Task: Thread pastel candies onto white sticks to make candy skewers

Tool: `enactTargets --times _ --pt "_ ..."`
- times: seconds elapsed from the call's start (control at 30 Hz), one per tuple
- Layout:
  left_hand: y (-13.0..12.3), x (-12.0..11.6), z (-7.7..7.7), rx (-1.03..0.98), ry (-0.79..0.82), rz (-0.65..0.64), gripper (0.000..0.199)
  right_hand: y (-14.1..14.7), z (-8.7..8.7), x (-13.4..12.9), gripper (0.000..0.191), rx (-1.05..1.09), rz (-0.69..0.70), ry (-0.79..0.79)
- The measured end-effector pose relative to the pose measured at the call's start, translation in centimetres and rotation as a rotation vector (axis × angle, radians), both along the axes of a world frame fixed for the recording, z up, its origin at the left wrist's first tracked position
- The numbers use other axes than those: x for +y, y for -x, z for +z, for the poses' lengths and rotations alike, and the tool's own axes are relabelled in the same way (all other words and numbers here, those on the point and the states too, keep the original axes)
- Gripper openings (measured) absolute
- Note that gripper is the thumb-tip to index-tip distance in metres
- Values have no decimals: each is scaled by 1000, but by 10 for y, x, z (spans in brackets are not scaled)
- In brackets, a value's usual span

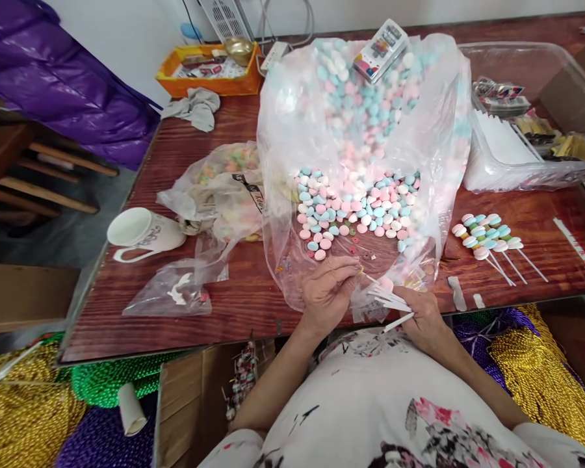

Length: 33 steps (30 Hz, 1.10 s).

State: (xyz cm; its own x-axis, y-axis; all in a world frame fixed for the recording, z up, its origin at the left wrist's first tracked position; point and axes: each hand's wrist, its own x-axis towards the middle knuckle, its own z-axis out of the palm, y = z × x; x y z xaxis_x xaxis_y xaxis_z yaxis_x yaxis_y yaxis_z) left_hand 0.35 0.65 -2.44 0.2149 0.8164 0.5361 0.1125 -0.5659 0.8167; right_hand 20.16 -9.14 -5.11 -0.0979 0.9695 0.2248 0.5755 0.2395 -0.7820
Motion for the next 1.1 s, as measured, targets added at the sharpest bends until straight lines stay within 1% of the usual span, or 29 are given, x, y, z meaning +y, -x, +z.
enactTargets --times 0.07,0.13,0.23,0.3,0.37,0.4,0.5,0.67,0.8,0.9,0.93,1.0,1.07,1.1 --pt "0 -3 0 42 -39 -1 19 1 -2 1 27 23 -9 10" --pt "-1 -5 -1 -11 32 -14 15 3 -5 1 26 68 -17 26" --pt "-4 -5 -5 -210 291 -36 11 7 -11 2 25 148 -26 82" --pt "-6 -5 -8 -338 466 -45 11 9 -14 3 26 190 -29 112" --pt "-8 -4 -11 -426 572 -37 13 11 -16 3 27 223 -29 119" --pt "-8 -3 -12 -451 592 -26 13 12 -17 3 28 234 -29 118" --pt "-8 -2 -15 -433 545 8 15 13 -16 4 29 241 -28 115" --pt "-3 0 -19 -321 360 61 15 13 -12 5 26 200 -14 82" --pt "-1 2 -19 -191 211 56 14 11 -12 4 27 142 -9 74" --pt "1 3 -21 -142 88 57 17 10 -15 4 26 138 -28 77" --pt "2 3 -21 -128 63 60 17 9 -15 4 26 151 -42 76" --pt "7 5 -23 -77 64 71 14 8 -16 4 28 192 -100 64" --pt "14 10 -23 56 92 76 13 7 -15 6 32 241 -176 59" --pt "16 14 -22 162 94 77 14 6 -15 7 33 265 -212 67"
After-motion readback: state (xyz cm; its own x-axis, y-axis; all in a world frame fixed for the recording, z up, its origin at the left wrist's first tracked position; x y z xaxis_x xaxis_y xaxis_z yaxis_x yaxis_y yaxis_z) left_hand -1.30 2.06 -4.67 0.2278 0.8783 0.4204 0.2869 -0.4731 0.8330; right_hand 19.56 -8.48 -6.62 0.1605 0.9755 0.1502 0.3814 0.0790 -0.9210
